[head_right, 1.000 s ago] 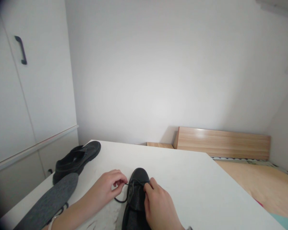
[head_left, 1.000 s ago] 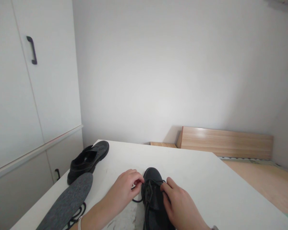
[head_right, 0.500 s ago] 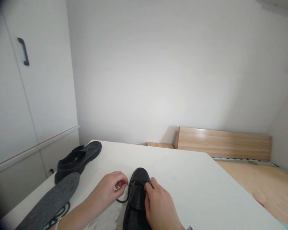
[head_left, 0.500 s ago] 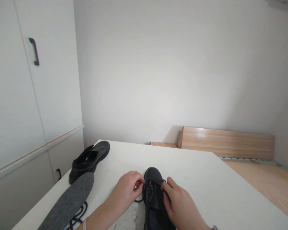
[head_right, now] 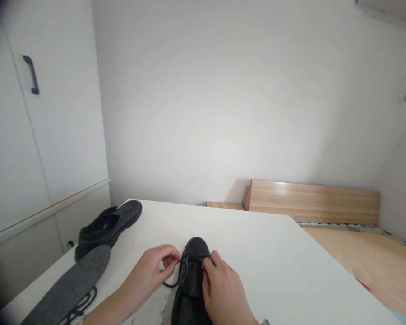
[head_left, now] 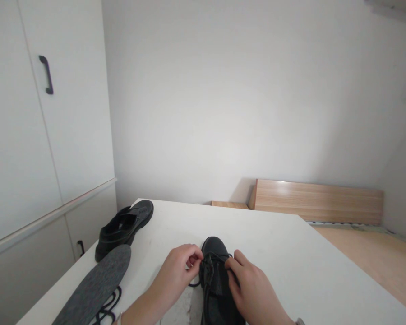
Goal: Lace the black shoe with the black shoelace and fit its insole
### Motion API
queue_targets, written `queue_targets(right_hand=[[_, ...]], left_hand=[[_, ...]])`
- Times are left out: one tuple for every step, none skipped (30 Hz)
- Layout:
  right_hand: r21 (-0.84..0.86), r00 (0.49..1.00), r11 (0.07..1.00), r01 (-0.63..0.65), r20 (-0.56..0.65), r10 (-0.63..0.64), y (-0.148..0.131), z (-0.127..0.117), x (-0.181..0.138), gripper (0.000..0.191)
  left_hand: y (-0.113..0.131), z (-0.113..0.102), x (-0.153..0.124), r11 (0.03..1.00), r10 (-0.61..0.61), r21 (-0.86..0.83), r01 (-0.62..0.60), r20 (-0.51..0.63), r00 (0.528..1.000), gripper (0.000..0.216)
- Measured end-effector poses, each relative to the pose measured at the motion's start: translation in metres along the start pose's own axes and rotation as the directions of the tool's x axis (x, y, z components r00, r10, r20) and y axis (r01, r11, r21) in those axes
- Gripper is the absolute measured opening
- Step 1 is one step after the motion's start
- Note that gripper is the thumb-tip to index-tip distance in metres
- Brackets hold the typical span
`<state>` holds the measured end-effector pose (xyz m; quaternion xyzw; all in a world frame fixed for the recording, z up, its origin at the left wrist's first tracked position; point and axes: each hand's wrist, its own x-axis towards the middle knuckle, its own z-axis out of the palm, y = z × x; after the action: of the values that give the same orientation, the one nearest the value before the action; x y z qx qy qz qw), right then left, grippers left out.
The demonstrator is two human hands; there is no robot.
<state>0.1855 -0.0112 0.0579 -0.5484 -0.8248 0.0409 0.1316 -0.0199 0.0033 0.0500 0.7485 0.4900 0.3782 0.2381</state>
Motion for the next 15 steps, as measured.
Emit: queue_targets(right_hand=[[0.002, 1.0, 1.0, -0.001, -0.003, 0.001, 0.0, 0.0, 0.0, 0.025], [0.006, 1.0, 1.0, -0.002, -0.005, 0.002, 0.0, 0.0, 0.0, 0.026], [0.009, 1.0, 1.0, -0.003, -0.008, 0.003, -0.001, 0.0, 0.0, 0.026], [0.01, 1.0, 1.0, -0.003, -0.008, 0.003, -0.001, -0.001, -0.001, 0.026], [0.01, 1.0, 1.0, -0.004, -0.009, 0.004, -0.001, -0.001, -0.001, 0.026], [0.01, 1.0, 1.0, -0.003, -0.01, 0.003, -0.001, -0.001, -0.001, 0.026], [0.01, 1.0, 1.0, -0.003, -0.014, 0.003, -0.001, -0.001, -0.001, 0.026], [0.011, 1.0, 1.0, -0.001, -0.019, 0.002, -0.001, -0.001, -0.001, 0.026], [0.015, 1.0, 1.0, 0.0, -0.025, 0.0, -0.001, 0.0, -0.001, 0.027], [0.019, 0.999, 1.0, 0.002, -0.032, -0.001, -0.001, 0.0, -0.002, 0.027], [0.022, 0.999, 1.0, 0.002, -0.04, -0.001, -0.001, 0.001, -0.002, 0.027], [0.025, 0.999, 1.0, 0.003, -0.046, -0.002, -0.001, 0.001, -0.002, 0.028], [0.025, 0.999, 1.0, 0.003, -0.053, -0.002, 0.0, 0.002, -0.002, 0.028], [0.023, 0.998, 1.0, 0.003, -0.058, -0.002, 0.0, 0.002, -0.002, 0.028], [0.019, 0.998, 1.0, 0.002, -0.062, -0.001, 0.0, 0.002, -0.002, 0.028]], left_hand=[[-0.001, 0.0, 0.0, 1.0, 0.012, 0.029, -0.012, -0.011, 1.0, 0.02], [-0.002, 0.0, 0.001, 0.998, 0.026, 0.058, -0.024, -0.026, 0.999, 0.02], [-0.003, 0.001, 0.001, 0.996, 0.041, 0.087, -0.037, -0.039, 0.998, 0.021], [-0.004, 0.001, 0.001, 0.993, 0.051, 0.111, -0.046, -0.045, 0.998, 0.021], [-0.005, 0.002, 0.001, 0.991, 0.053, 0.129, -0.047, -0.045, 0.998, 0.022], [-0.005, 0.003, 0.001, 0.989, 0.046, 0.14, -0.04, -0.041, 0.998, 0.022], [-0.006, 0.005, 0.0, 0.99, 0.032, 0.141, -0.027, -0.032, 0.999, 0.021], [-0.005, 0.006, 0.0, 0.991, 0.015, 0.13, -0.013, -0.017, 1.0, 0.021], [-0.004, 0.007, 0.0, 0.994, -0.001, 0.113, 0.001, -0.003, 1.0, 0.02], [-0.002, 0.008, 0.0, 0.995, -0.014, 0.098, 0.013, 0.007, 1.0, 0.019], [0.0, 0.009, 0.0, 0.996, -0.024, 0.088, 0.022, 0.016, 1.0, 0.019], [0.003, 0.009, -0.001, 0.996, -0.03, 0.081, 0.028, 0.021, 0.999, 0.018], [0.007, 0.009, -0.001, 0.997, -0.035, 0.074, 0.033, 0.021, 0.999, 0.017], [0.012, 0.008, -0.001, 0.997, -0.044, 0.061, 0.042, 0.021, 0.999, 0.017], [0.017, 0.007, -0.001, 0.998, -0.055, 0.037, 0.054, 0.027, 0.998, 0.016]])
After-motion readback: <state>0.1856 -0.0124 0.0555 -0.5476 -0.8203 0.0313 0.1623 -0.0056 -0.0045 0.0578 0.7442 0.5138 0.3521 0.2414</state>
